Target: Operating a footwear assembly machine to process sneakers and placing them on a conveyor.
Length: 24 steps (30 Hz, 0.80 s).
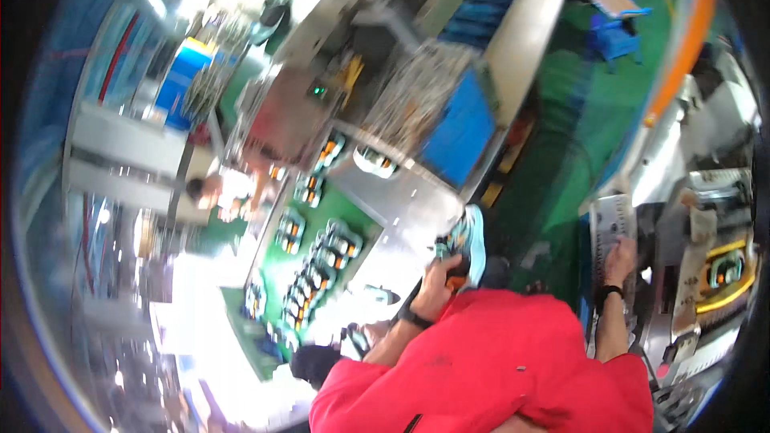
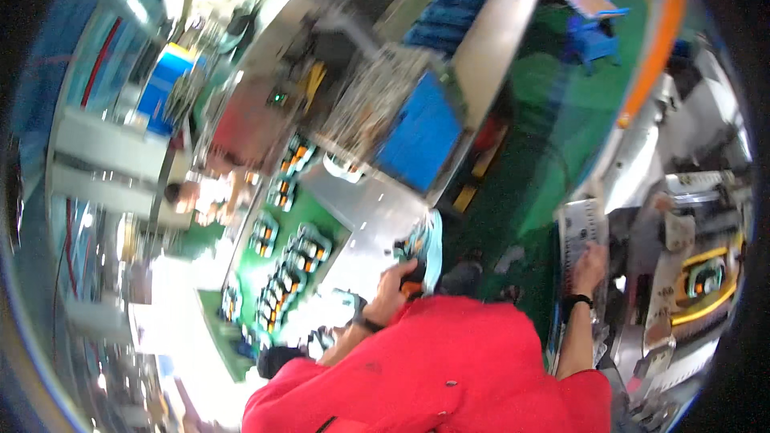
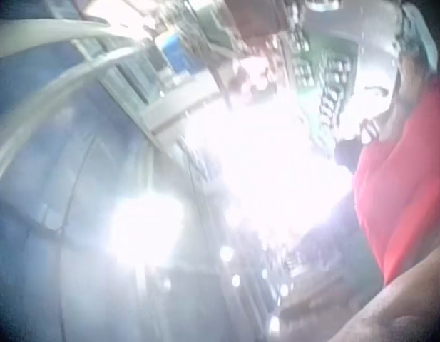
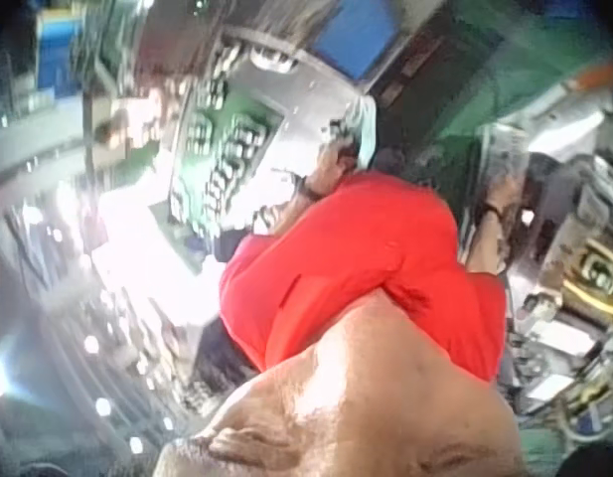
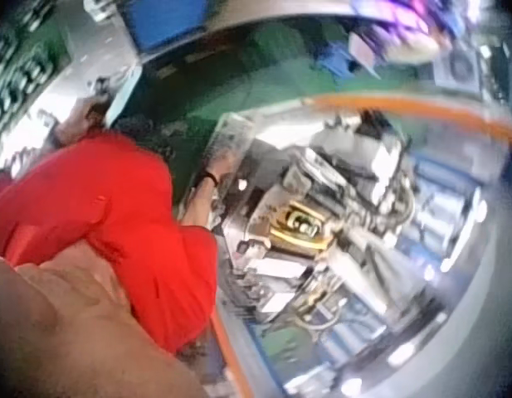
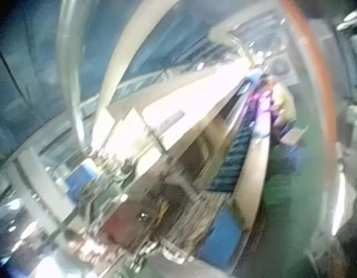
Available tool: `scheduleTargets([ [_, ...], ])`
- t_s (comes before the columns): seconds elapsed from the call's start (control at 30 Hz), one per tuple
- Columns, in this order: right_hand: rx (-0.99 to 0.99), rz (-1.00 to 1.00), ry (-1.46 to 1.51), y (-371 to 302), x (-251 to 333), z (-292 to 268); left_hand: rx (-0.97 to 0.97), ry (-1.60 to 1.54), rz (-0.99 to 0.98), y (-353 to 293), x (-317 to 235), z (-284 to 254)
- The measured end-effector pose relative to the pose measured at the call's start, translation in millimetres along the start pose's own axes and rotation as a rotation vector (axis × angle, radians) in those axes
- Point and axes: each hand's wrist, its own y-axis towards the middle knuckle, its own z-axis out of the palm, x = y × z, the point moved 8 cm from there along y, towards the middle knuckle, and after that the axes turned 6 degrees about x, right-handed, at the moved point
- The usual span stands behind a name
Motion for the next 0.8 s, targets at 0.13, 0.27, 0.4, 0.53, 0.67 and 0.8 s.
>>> scheduleTargets([
  [0.13, -0.035, -0.083, 0.044, 8.6, -0.9, 7.6, -0.554, -0.635, -0.411, 19.1, 99.8, -118.3],
  [0.27, 0.185, 0.069, -0.066, 12.9, -10.3, 22.3, -0.745, -0.714, -0.269, 45.6, 124.5, -234.8],
  [0.4, 0.356, 0.138, -0.181, 33.8, -4.3, 33.4, -1.019, -0.605, -0.135, 60.9, 181.2, -374.5],
  [0.53, 0.366, 0.144, -0.222, 35.1, -17.8, 27.2, -1.048, -0.329, -0.263, 97.4, 199.0, -445.6],
  [0.67, 0.2, 0.267, -0.368, 9.9, 0.0, -23.5, -0.962, 0.389, -0.535, 152.6, 224.4, -460.9],
  [0.8, 0.182, 0.078, 0.093, 31.1, 101.5, -16.8, -0.458, 1.782, -0.671, 156.8, 325.3, -506.1],
])
